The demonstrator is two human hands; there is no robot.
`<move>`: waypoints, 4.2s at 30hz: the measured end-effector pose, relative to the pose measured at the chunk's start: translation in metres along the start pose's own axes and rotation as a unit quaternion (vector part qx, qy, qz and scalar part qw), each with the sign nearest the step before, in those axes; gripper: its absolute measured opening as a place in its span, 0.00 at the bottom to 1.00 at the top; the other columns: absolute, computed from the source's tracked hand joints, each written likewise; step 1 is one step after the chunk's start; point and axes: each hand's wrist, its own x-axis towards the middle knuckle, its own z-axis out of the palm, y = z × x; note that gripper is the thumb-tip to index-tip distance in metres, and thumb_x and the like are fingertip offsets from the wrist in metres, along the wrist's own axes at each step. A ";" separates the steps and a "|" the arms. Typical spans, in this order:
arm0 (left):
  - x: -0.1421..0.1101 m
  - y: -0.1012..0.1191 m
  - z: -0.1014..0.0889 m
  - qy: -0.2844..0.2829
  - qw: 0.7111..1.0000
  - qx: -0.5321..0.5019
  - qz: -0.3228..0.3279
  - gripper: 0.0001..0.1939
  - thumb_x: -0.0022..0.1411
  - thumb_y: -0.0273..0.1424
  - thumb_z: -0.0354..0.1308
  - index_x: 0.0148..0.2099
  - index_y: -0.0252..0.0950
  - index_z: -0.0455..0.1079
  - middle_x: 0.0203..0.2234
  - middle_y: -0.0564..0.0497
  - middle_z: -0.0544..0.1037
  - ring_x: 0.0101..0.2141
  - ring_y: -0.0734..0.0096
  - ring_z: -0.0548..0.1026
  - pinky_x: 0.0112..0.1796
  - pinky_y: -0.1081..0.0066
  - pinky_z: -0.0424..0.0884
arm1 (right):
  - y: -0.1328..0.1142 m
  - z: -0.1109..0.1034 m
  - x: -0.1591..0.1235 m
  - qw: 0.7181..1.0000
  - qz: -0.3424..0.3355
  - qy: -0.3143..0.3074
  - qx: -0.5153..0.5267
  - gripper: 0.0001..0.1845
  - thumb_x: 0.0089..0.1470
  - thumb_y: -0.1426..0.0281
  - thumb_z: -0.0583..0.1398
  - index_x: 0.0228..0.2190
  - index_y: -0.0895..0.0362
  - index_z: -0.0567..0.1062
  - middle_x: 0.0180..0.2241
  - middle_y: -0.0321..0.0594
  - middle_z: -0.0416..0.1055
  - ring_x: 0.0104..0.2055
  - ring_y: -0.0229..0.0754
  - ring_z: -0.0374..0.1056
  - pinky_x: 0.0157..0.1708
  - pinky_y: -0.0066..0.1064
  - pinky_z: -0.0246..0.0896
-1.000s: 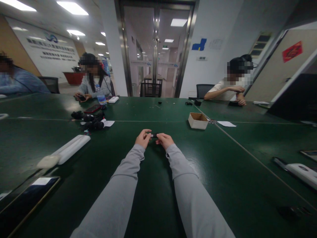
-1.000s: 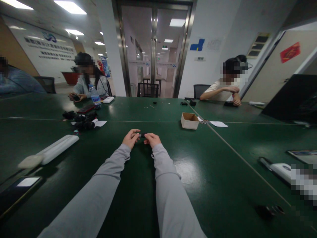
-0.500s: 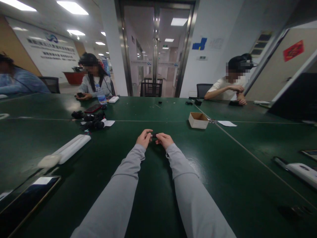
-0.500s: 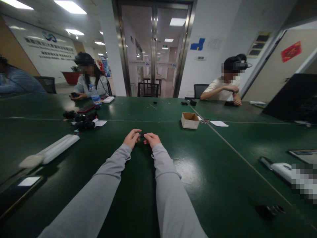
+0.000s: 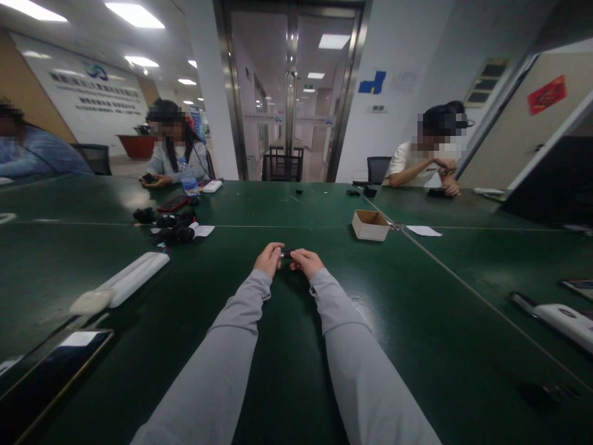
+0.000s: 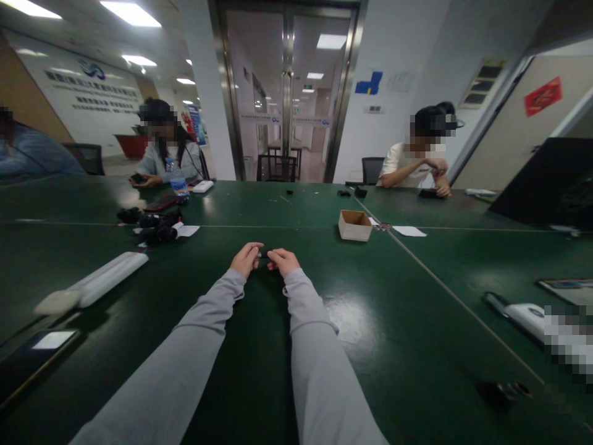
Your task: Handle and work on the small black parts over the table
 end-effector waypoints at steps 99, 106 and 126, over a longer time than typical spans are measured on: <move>-0.002 0.004 0.001 -0.017 0.999 -0.031 -0.002 0.17 0.57 0.37 0.45 0.46 0.35 0.63 0.13 0.59 0.62 0.14 0.80 0.59 0.18 0.79 0.56 | 0.004 -0.002 0.002 0.999 -0.002 0.005 0.037 0.15 0.31 0.66 0.67 0.22 0.61 0.71 0.16 0.34 0.67 0.16 0.33 0.62 0.17 0.24 0.61; 0.000 0.002 0.002 -0.028 0.999 -0.028 -0.002 0.15 0.57 0.36 0.45 0.43 0.35 0.65 0.12 0.58 0.61 0.14 0.80 0.59 0.17 0.79 0.56 | 0.001 -0.001 0.001 0.999 0.005 0.000 0.033 0.14 0.31 0.66 0.67 0.21 0.61 0.71 0.15 0.34 0.67 0.17 0.33 0.62 0.18 0.24 0.61; -0.001 0.001 0.001 -0.026 0.999 -0.011 0.021 0.16 0.54 0.39 0.49 0.41 0.36 0.67 0.17 0.56 0.66 0.18 0.78 0.63 0.19 0.78 0.58 | 0.002 -0.001 0.002 0.999 0.000 0.014 0.036 0.15 0.31 0.66 0.67 0.21 0.61 0.70 0.17 0.34 0.67 0.16 0.33 0.63 0.17 0.25 0.62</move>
